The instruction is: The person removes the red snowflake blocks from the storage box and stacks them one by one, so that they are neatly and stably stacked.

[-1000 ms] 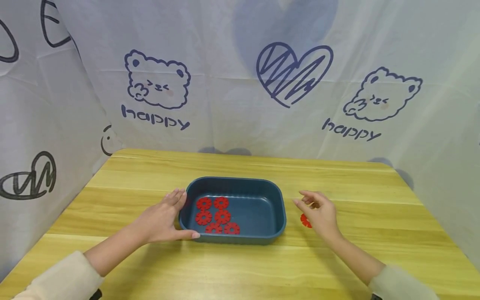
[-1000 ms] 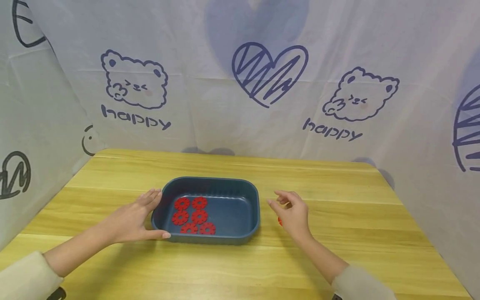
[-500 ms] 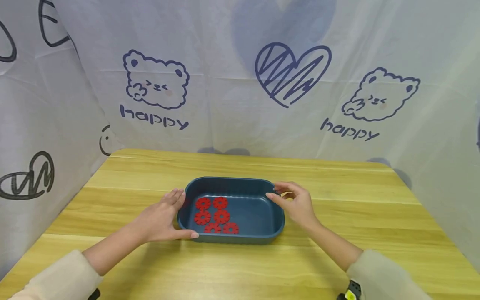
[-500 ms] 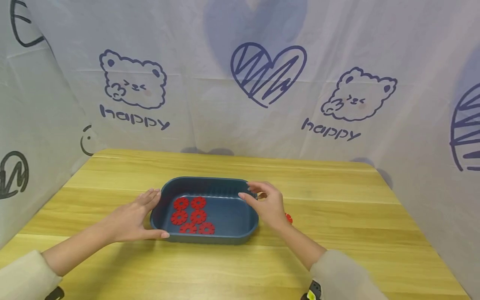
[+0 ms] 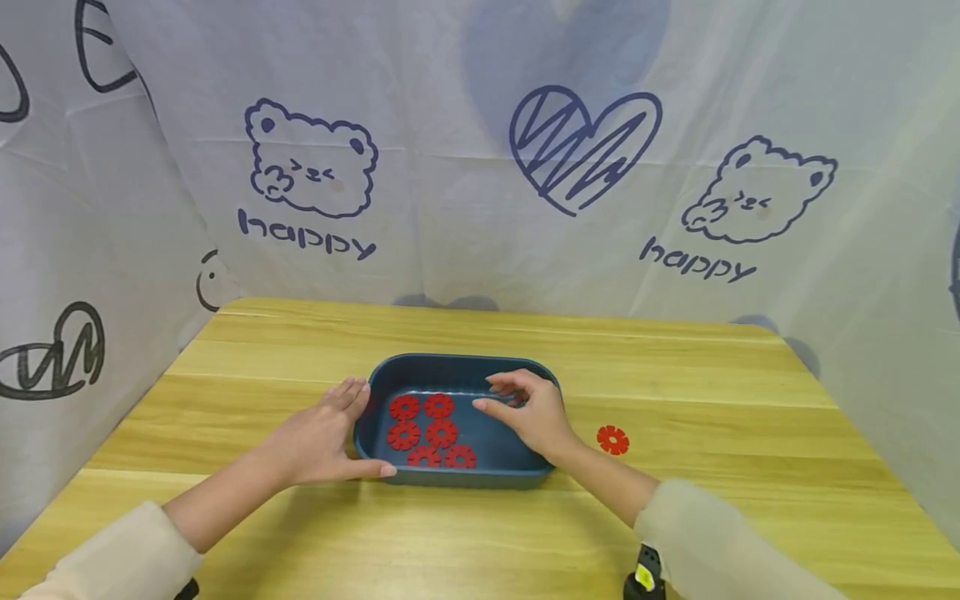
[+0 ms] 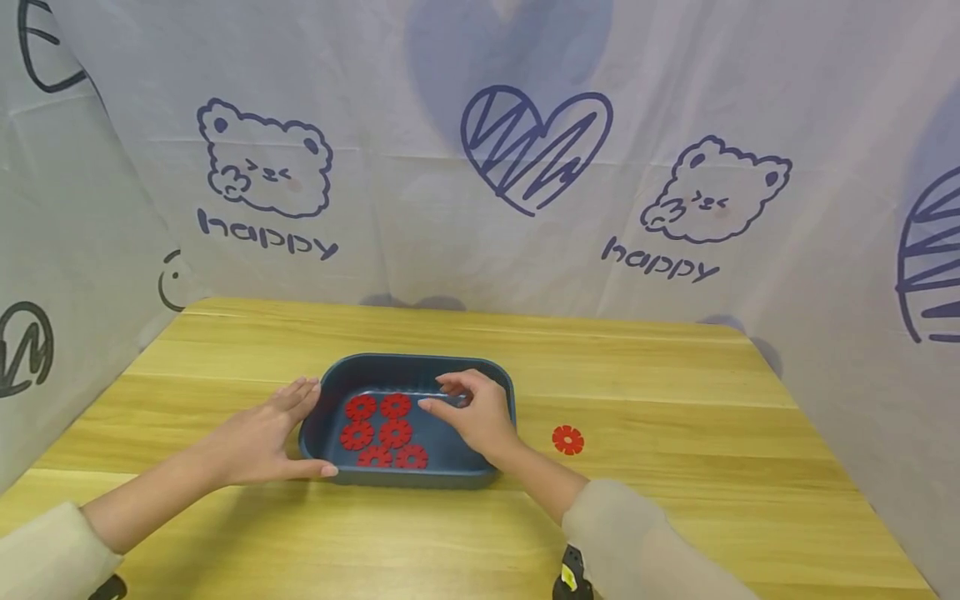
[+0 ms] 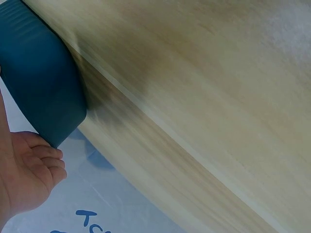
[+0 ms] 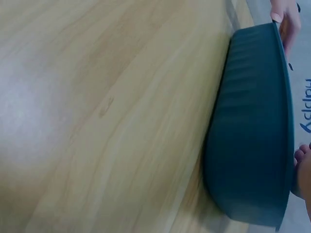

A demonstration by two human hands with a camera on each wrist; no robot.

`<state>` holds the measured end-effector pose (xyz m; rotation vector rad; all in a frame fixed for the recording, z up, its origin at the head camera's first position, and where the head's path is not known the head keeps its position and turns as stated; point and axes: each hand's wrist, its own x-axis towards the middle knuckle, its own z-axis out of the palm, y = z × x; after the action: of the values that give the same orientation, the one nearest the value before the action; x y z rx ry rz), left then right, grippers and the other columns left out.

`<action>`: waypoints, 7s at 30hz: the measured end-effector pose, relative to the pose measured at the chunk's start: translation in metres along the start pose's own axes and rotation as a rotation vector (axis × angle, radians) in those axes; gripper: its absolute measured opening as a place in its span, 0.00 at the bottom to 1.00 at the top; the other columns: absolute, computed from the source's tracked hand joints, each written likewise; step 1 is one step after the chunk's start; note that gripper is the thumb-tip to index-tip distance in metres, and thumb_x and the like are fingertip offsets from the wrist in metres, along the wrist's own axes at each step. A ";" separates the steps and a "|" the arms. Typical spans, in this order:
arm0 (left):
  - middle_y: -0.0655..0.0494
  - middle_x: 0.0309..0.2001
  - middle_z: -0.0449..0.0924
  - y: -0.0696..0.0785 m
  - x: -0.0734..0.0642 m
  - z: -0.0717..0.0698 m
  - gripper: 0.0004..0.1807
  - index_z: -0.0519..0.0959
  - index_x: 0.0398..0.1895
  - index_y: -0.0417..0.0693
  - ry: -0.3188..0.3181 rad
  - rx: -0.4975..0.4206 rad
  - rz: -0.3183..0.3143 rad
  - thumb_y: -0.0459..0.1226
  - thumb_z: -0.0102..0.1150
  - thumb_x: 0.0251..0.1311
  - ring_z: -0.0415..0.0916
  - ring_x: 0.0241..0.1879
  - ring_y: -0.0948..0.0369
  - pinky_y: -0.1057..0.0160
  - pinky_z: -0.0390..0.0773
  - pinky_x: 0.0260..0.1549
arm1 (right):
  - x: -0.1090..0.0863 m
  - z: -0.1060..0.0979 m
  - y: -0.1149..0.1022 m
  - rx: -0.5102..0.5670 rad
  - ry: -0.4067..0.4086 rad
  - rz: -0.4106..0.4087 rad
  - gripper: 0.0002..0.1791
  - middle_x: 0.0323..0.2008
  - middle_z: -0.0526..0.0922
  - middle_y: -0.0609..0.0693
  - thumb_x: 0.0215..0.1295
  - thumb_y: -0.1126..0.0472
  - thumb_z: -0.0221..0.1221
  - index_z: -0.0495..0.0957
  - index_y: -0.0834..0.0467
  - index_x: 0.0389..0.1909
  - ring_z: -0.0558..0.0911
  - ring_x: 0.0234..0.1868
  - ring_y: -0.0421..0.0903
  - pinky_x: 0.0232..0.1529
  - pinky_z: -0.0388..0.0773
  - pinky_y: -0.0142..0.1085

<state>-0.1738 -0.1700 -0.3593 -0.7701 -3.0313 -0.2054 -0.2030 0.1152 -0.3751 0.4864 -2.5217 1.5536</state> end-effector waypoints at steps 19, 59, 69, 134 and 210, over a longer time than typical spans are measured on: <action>0.32 0.68 0.54 0.000 -0.001 -0.002 0.61 0.59 0.65 0.28 -0.012 -0.011 -0.009 0.72 0.53 0.43 0.52 0.68 0.38 0.42 0.71 0.53 | 0.017 0.037 -0.003 -0.093 -0.184 0.123 0.19 0.33 0.83 0.57 0.50 0.58 0.69 0.81 0.68 0.39 0.77 0.31 0.42 0.31 0.75 0.27; 0.31 0.67 0.55 0.001 -0.001 -0.003 0.60 0.58 0.65 0.27 -0.012 -0.032 -0.007 0.71 0.53 0.44 0.54 0.67 0.38 0.42 0.70 0.55 | 0.019 0.052 -0.001 -0.386 -0.341 0.077 0.14 0.24 0.77 0.52 0.46 0.62 0.71 0.78 0.66 0.28 0.68 0.25 0.38 0.29 0.70 0.28; 0.31 0.68 0.54 0.002 -0.001 -0.001 0.61 0.57 0.66 0.28 -0.027 -0.041 -0.012 0.72 0.52 0.44 0.53 0.67 0.37 0.42 0.70 0.54 | 0.019 0.052 0.004 -0.360 -0.333 0.077 0.13 0.27 0.80 0.53 0.46 0.63 0.70 0.79 0.66 0.29 0.73 0.27 0.39 0.29 0.72 0.27; 0.31 0.67 0.56 0.000 0.001 -0.001 0.61 0.59 0.65 0.27 -0.012 -0.024 -0.001 0.70 0.54 0.43 0.53 0.67 0.37 0.41 0.69 0.55 | -0.023 -0.048 0.025 -0.361 0.250 -0.467 0.18 0.30 0.80 0.54 0.36 0.67 0.74 0.82 0.66 0.33 0.78 0.35 0.47 0.34 0.82 0.39; 0.31 0.67 0.57 -0.001 -0.001 0.003 0.61 0.59 0.65 0.27 0.018 -0.051 -0.005 0.70 0.55 0.43 0.55 0.66 0.37 0.42 0.72 0.52 | -0.080 -0.088 0.103 -0.355 0.382 0.148 0.13 0.29 0.80 0.56 0.44 0.68 0.71 0.82 0.68 0.31 0.72 0.28 0.31 0.30 0.71 0.18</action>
<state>-0.1728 -0.1708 -0.3627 -0.7594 -3.0223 -0.2890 -0.1676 0.2520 -0.4450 -0.0423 -2.4848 1.0706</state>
